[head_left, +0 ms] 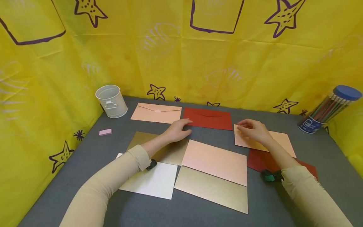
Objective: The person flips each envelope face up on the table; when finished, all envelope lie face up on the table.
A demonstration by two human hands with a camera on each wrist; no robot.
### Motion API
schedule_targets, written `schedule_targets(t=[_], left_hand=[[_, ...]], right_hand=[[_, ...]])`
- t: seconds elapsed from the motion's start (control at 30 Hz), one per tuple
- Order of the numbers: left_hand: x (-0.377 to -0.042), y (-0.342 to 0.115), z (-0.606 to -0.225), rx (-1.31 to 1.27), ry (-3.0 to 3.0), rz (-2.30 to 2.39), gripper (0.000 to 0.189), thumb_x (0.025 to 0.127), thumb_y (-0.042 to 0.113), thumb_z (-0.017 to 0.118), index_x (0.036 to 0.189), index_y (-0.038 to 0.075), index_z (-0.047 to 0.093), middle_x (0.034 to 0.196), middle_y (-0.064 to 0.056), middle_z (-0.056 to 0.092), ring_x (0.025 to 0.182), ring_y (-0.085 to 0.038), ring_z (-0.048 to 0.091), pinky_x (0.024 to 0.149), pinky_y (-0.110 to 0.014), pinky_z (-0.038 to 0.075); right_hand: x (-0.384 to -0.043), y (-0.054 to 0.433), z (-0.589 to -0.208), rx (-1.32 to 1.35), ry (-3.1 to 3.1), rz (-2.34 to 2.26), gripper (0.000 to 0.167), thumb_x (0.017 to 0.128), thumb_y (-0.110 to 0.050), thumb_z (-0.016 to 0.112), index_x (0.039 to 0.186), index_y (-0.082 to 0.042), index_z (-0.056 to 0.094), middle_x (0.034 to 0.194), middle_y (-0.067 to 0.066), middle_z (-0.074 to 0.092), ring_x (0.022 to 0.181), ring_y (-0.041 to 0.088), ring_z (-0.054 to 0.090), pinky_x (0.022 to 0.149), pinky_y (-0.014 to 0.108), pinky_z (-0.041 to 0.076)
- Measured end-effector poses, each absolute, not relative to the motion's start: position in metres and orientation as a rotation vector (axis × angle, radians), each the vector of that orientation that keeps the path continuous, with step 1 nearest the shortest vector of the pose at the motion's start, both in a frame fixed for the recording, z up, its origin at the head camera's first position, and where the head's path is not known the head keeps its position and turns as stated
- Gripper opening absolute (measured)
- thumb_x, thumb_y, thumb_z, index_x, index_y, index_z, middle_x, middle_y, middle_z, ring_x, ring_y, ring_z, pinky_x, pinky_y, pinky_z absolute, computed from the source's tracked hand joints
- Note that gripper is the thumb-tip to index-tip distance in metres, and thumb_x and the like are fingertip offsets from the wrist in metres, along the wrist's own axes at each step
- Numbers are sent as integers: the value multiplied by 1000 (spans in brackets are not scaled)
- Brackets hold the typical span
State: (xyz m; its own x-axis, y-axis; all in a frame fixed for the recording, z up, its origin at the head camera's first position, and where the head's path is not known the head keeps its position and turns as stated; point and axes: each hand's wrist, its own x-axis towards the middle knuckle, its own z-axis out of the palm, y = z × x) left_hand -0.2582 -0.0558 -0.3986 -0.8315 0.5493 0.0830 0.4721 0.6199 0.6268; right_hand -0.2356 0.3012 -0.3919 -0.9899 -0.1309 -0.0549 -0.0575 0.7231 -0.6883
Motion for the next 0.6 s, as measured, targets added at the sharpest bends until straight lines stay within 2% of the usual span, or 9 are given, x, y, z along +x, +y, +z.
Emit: schedule_targets(t=[0.2, 0.37, 0.47, 0.6], left_hand=[[-256, -36, -393, 1140, 2651, 921, 43, 95, 15, 62, 135, 0, 55, 140, -14, 53, 134, -26, 44, 111, -37, 32], [-256, -9, -392, 1304, 2543, 855, 43, 96, 20, 63, 135, 3, 56, 137, -8, 56, 129, -20, 48, 108, -30, 35], [-255, 8, -392, 1340, 2477, 820, 47, 96, 24, 64, 138, 5, 54, 139, -6, 54, 130, -18, 46, 108, -27, 34], [-253, 30, -390, 1350, 2419, 790, 54, 95, 28, 64, 143, 7, 49, 144, -4, 49, 134, -16, 42, 109, -25, 31]], right_hand=[[-219, 324, -385, -268, 2885, -1010, 41, 97, -38, 60, 123, -6, 63, 120, 17, 63, 115, 36, 53, 92, 54, 44], [-206, 349, -385, -286, 2864, -988, 51, 95, -43, 61, 131, -7, 57, 133, 19, 53, 126, 39, 44, 101, 60, 38], [-198, 365, -387, -275, 2848, -938, 60, 93, -46, 63, 139, -10, 50, 142, 21, 44, 132, 44, 35, 103, 65, 29], [-189, 386, -389, -267, 2829, -865, 77, 89, -47, 68, 149, -11, 36, 151, 24, 31, 136, 50, 24, 100, 73, 21]])
